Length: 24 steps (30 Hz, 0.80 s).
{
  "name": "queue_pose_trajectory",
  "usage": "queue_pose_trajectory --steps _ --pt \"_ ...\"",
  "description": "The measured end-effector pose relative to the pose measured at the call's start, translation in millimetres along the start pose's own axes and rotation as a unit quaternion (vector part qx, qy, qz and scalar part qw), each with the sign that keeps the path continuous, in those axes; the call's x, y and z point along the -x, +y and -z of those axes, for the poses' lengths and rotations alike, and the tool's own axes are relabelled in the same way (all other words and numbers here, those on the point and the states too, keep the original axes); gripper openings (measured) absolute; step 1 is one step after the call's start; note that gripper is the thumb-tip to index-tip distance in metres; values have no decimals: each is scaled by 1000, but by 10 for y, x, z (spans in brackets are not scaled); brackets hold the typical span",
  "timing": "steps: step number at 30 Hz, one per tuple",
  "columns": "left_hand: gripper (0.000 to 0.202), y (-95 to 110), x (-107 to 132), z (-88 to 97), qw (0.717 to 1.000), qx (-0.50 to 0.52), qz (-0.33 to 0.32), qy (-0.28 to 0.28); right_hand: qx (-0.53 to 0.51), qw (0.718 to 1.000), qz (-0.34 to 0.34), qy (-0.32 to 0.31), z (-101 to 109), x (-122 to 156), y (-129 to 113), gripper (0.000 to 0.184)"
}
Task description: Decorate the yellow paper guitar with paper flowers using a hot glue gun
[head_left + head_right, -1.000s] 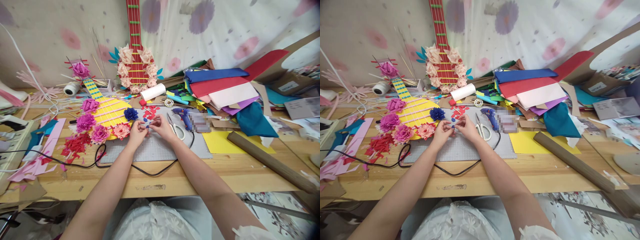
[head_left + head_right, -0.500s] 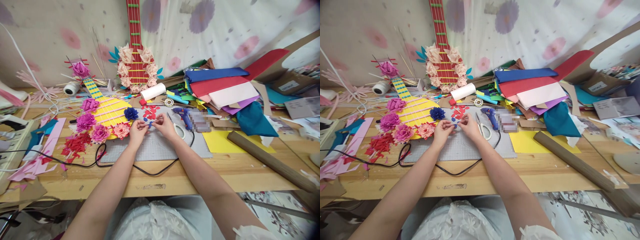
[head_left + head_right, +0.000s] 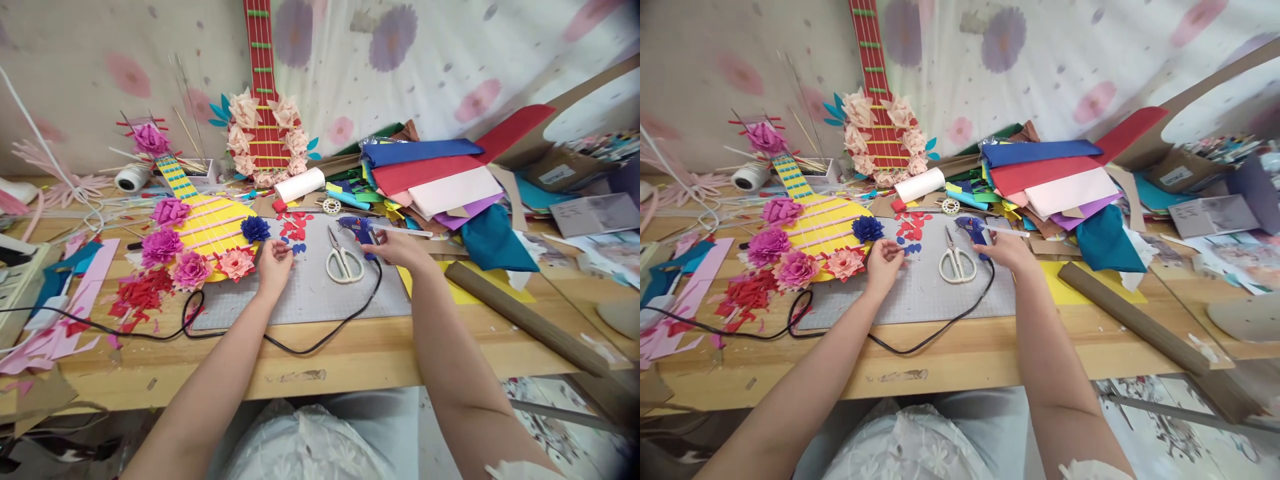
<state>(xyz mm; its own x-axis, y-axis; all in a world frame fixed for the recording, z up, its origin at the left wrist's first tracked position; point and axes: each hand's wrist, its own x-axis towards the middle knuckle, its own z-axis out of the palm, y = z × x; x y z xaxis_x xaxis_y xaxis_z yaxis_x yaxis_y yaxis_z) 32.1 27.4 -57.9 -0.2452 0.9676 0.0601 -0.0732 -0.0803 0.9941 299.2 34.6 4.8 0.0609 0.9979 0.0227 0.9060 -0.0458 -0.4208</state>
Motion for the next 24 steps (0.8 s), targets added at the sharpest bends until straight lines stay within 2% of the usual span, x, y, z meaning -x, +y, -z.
queue_pose_trajectory --steps 2,5,7,9,11,14,17,21,24 --pt "25 3 19 -2 1000 -22 -18 -1 6 1000 -13 24 -180 -106 -72 39" --pt "27 5 31 10 999 -41 -28 6 -44 995 -76 47 -432 -209 -173 41" --pt "28 0 26 20 999 -41 -27 12 -90 988 -108 71 -526 -217 -194 42" --pt "29 -10 14 27 999 -41 -23 12 -163 976 -111 92 -553 -179 -190 45" --pt "32 -18 2 29 999 -39 -15 8 -269 956 -88 77 -538 -111 -189 48" --pt "35 -13 -12 26 1000 -22 14 11 -372 928 -22 0 -496 12 -245 47" --pt "36 8 -14 27 999 -9 40 19 -353 933 33 -55 -465 118 -366 43" --pt "37 28 -3 38 999 -9 45 21 -288 951 69 -85 -432 193 -510 38" --pt "38 27 4 43 999 -8 42 19 -263 955 91 -101 -437 197 -531 36"
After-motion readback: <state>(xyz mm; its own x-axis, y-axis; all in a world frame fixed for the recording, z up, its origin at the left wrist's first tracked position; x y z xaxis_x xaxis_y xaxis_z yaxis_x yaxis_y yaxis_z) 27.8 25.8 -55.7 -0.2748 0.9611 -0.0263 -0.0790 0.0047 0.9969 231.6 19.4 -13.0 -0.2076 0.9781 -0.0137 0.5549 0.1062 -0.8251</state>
